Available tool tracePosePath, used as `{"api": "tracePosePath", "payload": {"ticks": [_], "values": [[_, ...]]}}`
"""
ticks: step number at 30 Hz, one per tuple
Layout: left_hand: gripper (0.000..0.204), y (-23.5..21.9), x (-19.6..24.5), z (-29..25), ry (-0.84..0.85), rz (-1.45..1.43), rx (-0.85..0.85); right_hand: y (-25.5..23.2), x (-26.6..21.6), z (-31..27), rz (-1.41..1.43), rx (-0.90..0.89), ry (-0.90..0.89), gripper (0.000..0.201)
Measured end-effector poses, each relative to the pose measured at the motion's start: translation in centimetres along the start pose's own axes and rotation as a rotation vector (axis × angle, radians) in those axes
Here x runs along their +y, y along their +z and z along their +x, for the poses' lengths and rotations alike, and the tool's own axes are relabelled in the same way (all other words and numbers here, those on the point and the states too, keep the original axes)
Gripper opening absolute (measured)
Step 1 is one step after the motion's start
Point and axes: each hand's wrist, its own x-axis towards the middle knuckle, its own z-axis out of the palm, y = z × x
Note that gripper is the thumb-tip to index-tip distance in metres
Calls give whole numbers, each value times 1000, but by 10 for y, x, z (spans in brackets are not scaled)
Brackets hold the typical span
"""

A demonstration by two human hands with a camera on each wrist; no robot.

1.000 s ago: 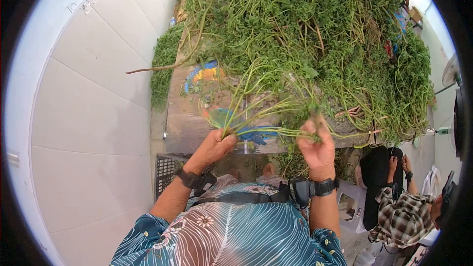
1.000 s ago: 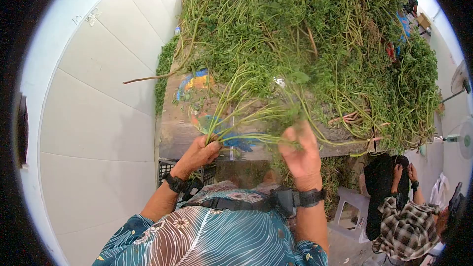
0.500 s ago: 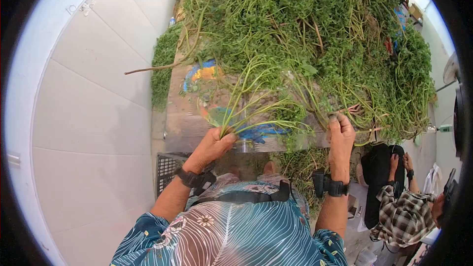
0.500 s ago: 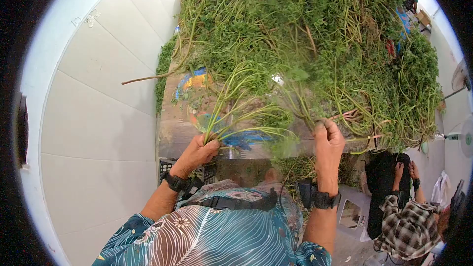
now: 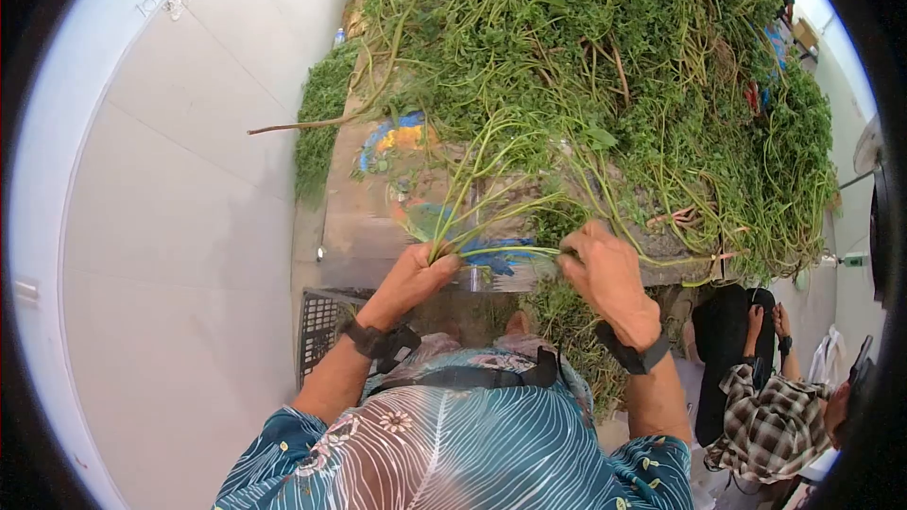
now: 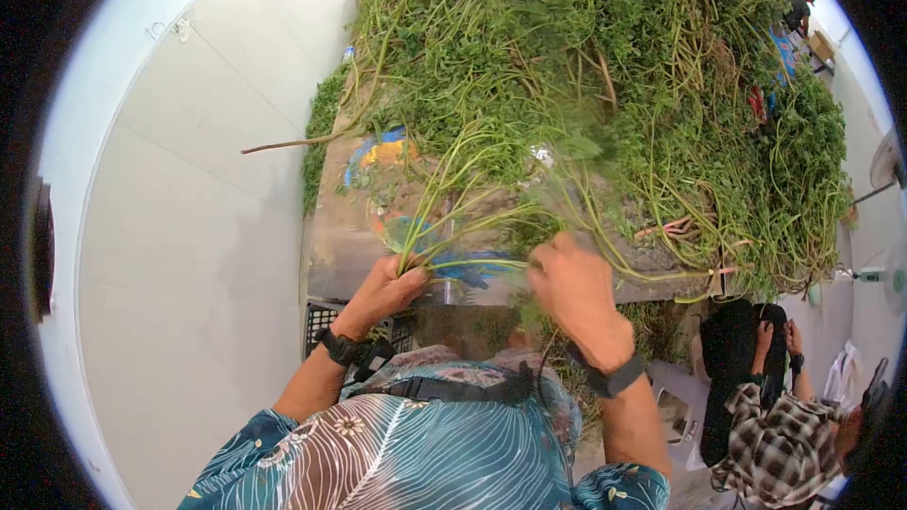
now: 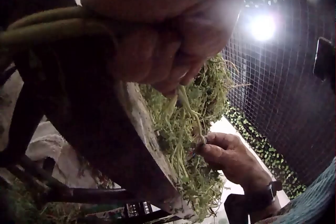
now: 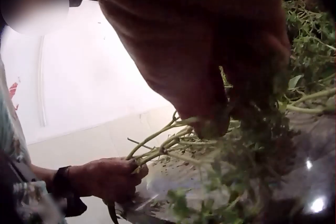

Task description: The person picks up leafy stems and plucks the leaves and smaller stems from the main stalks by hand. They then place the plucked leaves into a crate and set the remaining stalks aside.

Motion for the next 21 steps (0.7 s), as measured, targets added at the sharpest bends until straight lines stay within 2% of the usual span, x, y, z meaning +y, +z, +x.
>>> {"api": "tracePosePath", "payload": {"ticks": [4,7,10,13,16,19,21], "values": [[24,-1,-4,2,27,-13,-19,-15,11,-9,-2,-148,10,16],[25,1,-6,3,40,-37,-28,-18,13,-18,99,-154,61,15],[25,0,-6,3,12,-64,-43,-9,18,-26,121,-121,37,12],[24,-2,-5,3,-28,-71,-49,4,26,-32,55,-173,28,13],[23,-1,-5,3,-15,-24,-51,8,23,-29,2,-119,124,14],[22,2,-15,6,40,43,-34,22,36,-21,81,34,243,14],[21,-1,-17,5,30,6,-13,50,85,-18,-199,299,27,15]]}}
